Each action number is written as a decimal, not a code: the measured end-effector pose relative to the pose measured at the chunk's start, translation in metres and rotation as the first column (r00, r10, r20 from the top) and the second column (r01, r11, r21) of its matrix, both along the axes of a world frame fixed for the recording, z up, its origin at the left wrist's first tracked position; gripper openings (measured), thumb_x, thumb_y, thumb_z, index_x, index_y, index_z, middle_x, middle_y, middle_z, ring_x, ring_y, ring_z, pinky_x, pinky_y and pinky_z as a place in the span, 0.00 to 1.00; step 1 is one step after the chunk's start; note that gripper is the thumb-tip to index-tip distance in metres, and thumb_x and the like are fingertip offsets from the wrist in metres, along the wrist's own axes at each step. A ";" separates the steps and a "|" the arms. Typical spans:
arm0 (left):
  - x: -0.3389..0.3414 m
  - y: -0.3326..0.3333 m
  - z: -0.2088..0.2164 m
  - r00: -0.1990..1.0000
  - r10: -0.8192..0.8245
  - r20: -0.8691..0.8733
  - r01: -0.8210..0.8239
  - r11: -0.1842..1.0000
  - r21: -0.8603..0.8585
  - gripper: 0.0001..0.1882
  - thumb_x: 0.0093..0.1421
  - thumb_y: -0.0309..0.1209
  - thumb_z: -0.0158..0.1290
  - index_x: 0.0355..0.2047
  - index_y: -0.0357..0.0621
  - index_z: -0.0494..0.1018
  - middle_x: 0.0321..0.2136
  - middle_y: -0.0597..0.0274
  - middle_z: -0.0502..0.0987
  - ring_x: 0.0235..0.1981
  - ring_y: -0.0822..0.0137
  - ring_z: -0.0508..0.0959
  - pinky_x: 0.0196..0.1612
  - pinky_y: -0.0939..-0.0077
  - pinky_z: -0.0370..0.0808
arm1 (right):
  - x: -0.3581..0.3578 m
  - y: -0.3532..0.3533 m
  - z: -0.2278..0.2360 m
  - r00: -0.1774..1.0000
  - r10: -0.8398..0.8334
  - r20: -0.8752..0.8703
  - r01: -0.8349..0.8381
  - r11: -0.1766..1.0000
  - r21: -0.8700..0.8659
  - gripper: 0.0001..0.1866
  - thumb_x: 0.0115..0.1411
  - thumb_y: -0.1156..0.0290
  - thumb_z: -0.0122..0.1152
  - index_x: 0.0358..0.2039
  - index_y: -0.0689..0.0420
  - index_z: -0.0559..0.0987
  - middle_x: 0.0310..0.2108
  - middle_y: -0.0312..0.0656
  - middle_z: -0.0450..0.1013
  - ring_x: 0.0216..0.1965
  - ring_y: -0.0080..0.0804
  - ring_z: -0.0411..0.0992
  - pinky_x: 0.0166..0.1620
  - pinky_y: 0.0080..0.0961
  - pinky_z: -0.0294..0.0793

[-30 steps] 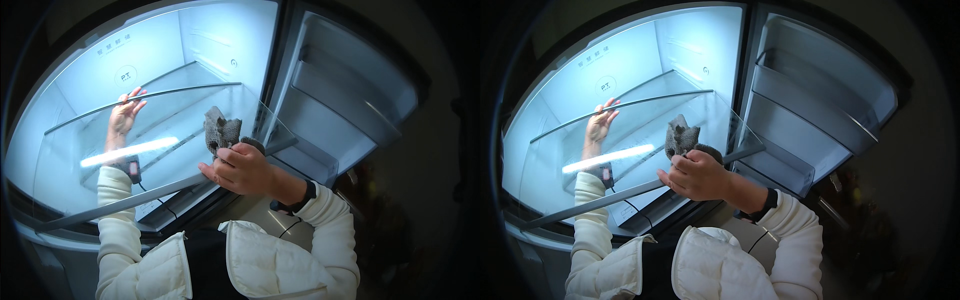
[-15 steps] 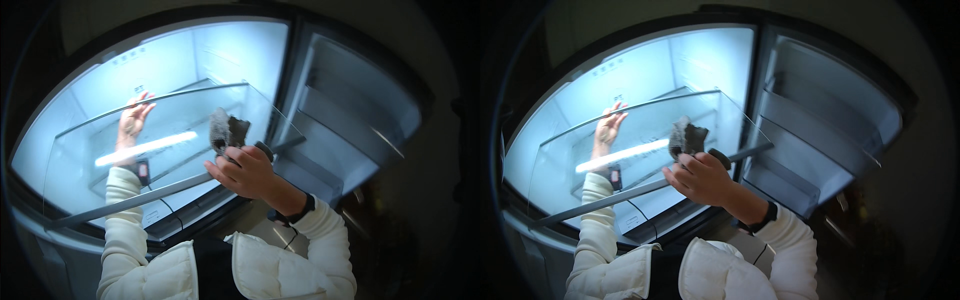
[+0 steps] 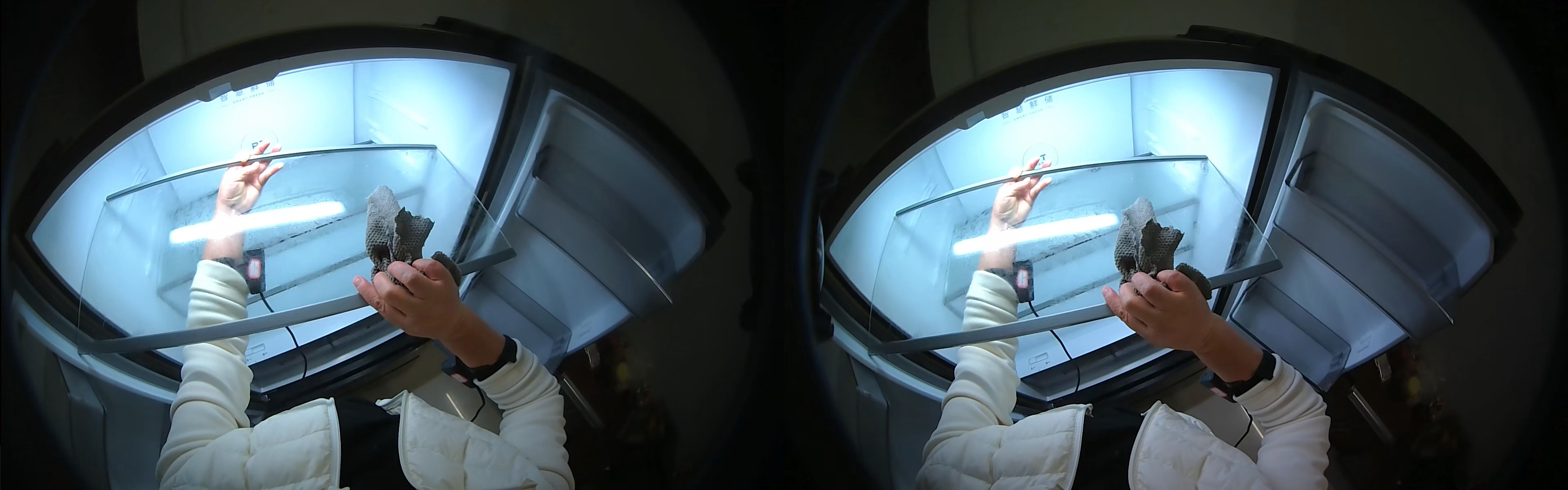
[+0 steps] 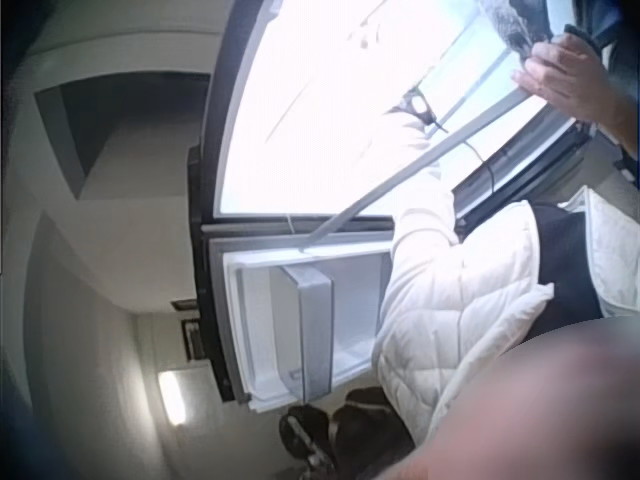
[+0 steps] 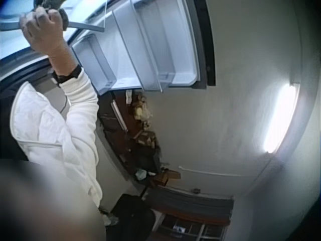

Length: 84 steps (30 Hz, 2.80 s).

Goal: The person removes glass shelves from an empty refrigerator, wipes the interior walls and shelves with a cloth, then reinstalls the shelves. The person also wipes the door frame and interior surfaces before closing the refrigerator.

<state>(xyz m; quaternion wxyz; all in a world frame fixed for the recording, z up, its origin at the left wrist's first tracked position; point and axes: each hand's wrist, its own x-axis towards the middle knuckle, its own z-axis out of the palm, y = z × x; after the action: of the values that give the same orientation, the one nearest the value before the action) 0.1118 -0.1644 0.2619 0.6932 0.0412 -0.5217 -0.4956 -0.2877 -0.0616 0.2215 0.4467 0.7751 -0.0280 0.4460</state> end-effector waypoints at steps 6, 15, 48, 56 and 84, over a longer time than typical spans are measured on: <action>-0.008 0.003 0.000 0.997 0.074 -0.033 -0.075 0.997 -0.014 0.16 0.58 0.12 0.39 0.45 0.33 0.67 0.55 0.44 0.67 0.59 0.42 0.66 0.55 0.48 0.76 | 0.001 -0.008 0.001 0.999 0.045 -0.024 -0.044 0.999 0.016 0.15 0.55 0.66 0.58 0.44 0.47 0.81 0.34 0.27 0.69 0.41 0.23 0.67 0.38 0.21 0.63; -0.037 0.018 -0.006 0.982 0.081 -0.171 -0.071 0.996 0.061 0.13 0.55 0.10 0.41 0.37 0.35 0.69 0.50 0.44 0.68 0.57 0.43 0.69 0.52 0.40 0.75 | -0.009 0.032 0.035 0.988 0.005 -0.154 0.029 0.975 0.220 0.13 0.52 0.71 0.60 0.39 0.49 0.81 0.37 0.31 0.71 0.43 0.30 0.70 0.39 0.29 0.66; -0.035 0.003 0.006 0.964 0.022 -0.266 -0.004 0.998 0.069 0.14 0.58 0.10 0.38 0.28 0.45 0.64 0.53 0.50 0.70 0.64 0.41 0.59 0.56 0.29 0.68 | -0.018 0.008 0.037 0.992 0.062 -0.108 -0.027 0.954 0.299 0.14 0.54 0.70 0.56 0.41 0.54 0.82 0.43 0.34 0.76 0.47 0.27 0.69 0.40 0.20 0.67; -0.050 0.006 0.020 0.890 0.040 -0.454 0.007 0.995 0.102 0.04 0.61 0.22 0.43 0.32 0.43 0.68 0.54 0.50 0.69 0.63 0.44 0.61 0.61 0.23 0.52 | 0.005 0.010 0.025 0.999 -0.033 0.005 0.027 0.898 0.438 0.15 0.55 0.70 0.57 0.43 0.48 0.82 0.46 0.31 0.76 0.42 0.26 0.70 0.39 0.21 0.66; -0.050 0.006 0.040 0.858 -0.077 -0.508 0.121 0.991 0.053 0.12 0.61 0.33 0.51 0.24 0.38 0.75 0.41 0.47 0.76 0.55 0.41 0.70 0.59 0.29 0.60 | -0.003 0.008 0.027 0.995 0.101 -0.002 -0.092 0.913 0.396 0.16 0.53 0.68 0.57 0.42 0.51 0.82 0.45 0.37 0.78 0.45 0.28 0.68 0.36 0.22 0.67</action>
<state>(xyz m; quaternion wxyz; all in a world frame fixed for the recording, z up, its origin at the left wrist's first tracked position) 0.0617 -0.1586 0.3021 0.7768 -0.0879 -0.3024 -0.5453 -0.2903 -0.0539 0.2482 0.2586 0.8548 -0.0742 0.4437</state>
